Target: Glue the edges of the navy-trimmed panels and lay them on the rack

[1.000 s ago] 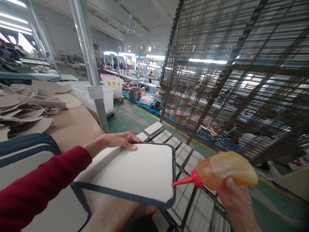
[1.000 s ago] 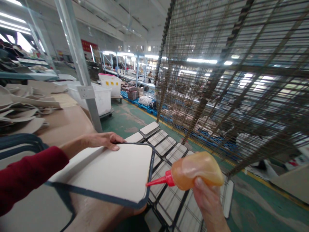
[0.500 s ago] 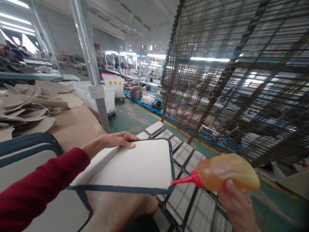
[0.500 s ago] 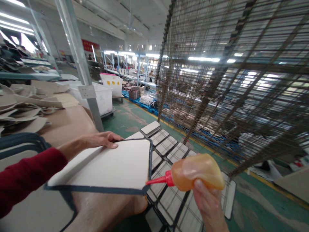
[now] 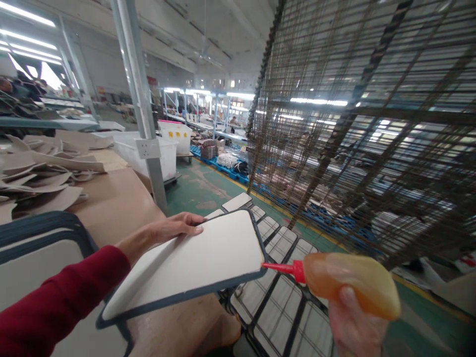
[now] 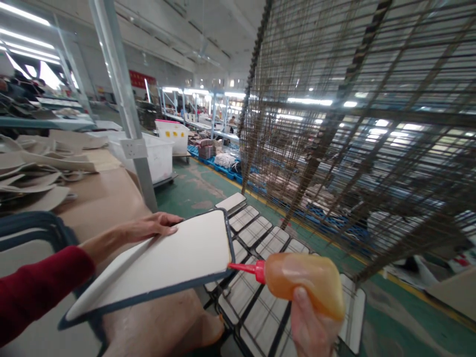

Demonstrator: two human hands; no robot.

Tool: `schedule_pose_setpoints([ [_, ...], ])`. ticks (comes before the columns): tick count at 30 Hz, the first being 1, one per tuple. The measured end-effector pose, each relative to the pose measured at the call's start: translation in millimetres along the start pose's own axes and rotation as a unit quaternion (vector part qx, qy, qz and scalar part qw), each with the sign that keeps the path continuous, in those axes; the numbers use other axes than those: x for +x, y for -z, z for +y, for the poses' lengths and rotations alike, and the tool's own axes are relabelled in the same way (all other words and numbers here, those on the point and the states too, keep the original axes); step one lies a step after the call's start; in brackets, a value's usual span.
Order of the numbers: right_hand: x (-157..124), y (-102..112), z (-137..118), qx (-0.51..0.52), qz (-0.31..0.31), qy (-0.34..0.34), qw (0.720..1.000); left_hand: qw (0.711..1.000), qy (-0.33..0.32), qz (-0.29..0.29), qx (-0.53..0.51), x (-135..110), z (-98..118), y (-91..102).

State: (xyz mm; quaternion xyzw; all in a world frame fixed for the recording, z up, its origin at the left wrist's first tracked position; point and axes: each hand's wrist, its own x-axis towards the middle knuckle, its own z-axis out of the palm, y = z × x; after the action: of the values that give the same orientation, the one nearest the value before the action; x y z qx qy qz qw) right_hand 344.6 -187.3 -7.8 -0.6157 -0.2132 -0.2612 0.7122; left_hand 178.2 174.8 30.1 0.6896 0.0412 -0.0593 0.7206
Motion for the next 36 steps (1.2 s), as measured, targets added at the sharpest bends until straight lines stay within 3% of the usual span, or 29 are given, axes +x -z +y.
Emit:
schedule_pose_setpoints([
  [5,-5.1,2.3,7.7,-0.07,0.063,0.015,0.995,0.999,-0.004,0.029,-0.033,0.4,-11.4,-4.4],
  [8,-12.3,-0.5,11.4,-0.038,0.073,0.007,0.997,0.997,-0.011,0.039,-0.06,-0.2,-19.3,-9.3],
  [20,-21.0,-35.1,-5.0,0.094,0.065,0.019,0.993,0.988,-0.021,0.096,-0.121,-5.4,-47.9,-17.2],
  [31,-25.7,-54.5,3.8,0.074,0.041,0.012,0.996,0.974,-0.03,0.142,-0.173,-15.3,-64.6,-21.7],
  [36,-31.2,-66.8,5.8,0.072,0.001,0.02,0.997,0.968,-0.043,0.159,-0.19,-21.4,-71.7,-18.0],
])
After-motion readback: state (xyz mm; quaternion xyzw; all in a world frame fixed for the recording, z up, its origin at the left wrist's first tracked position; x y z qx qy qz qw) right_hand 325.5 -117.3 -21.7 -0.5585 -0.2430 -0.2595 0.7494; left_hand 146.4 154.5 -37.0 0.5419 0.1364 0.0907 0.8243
